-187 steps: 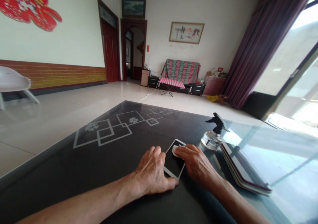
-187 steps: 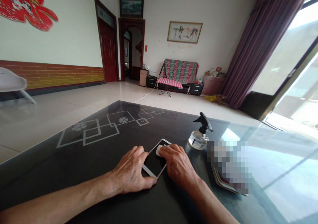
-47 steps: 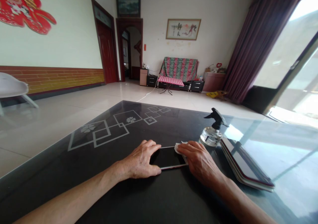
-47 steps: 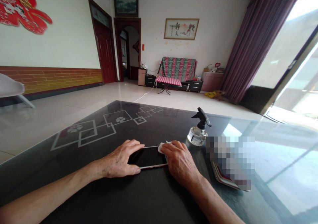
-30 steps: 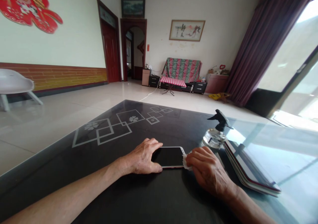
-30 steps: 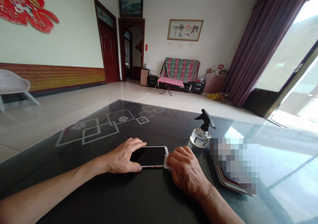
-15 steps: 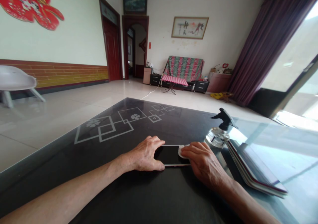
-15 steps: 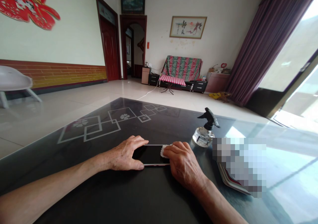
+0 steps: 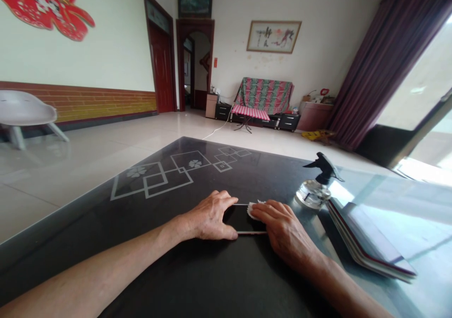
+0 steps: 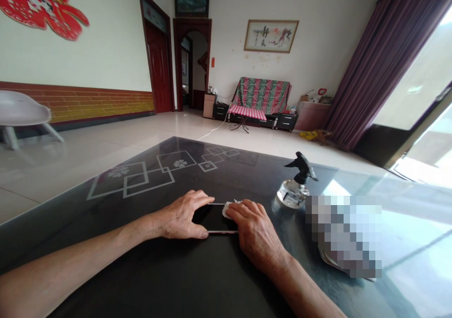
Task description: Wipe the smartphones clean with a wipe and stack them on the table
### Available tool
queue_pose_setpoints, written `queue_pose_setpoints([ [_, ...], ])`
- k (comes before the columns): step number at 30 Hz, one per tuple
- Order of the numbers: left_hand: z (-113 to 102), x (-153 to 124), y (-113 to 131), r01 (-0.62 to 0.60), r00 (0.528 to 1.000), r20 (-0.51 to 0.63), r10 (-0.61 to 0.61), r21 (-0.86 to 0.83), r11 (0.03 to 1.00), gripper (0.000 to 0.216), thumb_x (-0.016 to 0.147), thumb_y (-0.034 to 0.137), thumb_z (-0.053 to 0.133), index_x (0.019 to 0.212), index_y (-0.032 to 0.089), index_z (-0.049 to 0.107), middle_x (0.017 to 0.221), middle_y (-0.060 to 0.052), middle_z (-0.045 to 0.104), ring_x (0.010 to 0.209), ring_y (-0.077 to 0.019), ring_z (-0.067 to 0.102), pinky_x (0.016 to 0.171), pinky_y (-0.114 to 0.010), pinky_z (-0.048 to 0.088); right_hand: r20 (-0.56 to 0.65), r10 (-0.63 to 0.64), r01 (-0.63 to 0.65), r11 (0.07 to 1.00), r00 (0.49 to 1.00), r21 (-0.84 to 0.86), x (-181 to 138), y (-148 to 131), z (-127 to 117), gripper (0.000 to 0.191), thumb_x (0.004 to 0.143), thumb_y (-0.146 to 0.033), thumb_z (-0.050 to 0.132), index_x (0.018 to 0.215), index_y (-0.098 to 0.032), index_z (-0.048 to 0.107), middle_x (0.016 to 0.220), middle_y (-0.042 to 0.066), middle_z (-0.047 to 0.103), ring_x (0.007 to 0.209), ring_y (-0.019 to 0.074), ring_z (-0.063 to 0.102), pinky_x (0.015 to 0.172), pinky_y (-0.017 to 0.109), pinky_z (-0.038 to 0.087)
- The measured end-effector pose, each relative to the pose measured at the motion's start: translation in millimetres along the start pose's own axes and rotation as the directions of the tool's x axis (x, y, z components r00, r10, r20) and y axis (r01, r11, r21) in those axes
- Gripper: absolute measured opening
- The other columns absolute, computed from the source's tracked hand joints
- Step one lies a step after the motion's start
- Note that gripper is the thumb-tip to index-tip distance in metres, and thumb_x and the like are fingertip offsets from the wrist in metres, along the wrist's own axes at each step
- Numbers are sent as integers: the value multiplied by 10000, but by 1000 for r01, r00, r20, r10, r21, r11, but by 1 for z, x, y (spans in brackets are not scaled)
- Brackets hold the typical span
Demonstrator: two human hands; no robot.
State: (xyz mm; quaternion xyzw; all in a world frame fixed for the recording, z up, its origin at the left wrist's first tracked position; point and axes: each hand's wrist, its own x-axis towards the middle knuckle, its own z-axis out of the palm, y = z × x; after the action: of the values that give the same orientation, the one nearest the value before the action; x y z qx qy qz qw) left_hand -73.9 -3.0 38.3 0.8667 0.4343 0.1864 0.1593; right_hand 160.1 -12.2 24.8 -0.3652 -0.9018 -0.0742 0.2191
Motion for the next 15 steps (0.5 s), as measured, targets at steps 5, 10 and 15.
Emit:
queue_pose_setpoints([
  [5,-1,0,1,13,1000,-1,-13,-3,1000,789,604,413,726,1322,188,488,1166,-83,557,1047,-291,520,920,-396,450,15,41,-41,999,999,-11,3,3,2,498,791,-28,388,1189,-240,599,1233,33,619,1096,218,521,914,382,415],
  [10,-1,0,1,15,1000,3,-15,-6,1000,792,597,422,732,1320,206,490,1164,-80,555,1046,-294,520,912,-405,454,16,36,-36,999,999,15,5,0,-3,472,776,-37,404,1130,-247,635,1142,29,662,988,193,572,868,346,436],
  [15,0,1,-1,4,1000,-3,-4,0,1000,819,592,453,743,1321,176,491,1156,-90,561,1040,-297,521,908,-406,457,9,16,-17,997,1000,71,1,-13,-10,360,803,-65,434,1021,-224,671,1018,55,682,887,191,581,822,330,446],
])
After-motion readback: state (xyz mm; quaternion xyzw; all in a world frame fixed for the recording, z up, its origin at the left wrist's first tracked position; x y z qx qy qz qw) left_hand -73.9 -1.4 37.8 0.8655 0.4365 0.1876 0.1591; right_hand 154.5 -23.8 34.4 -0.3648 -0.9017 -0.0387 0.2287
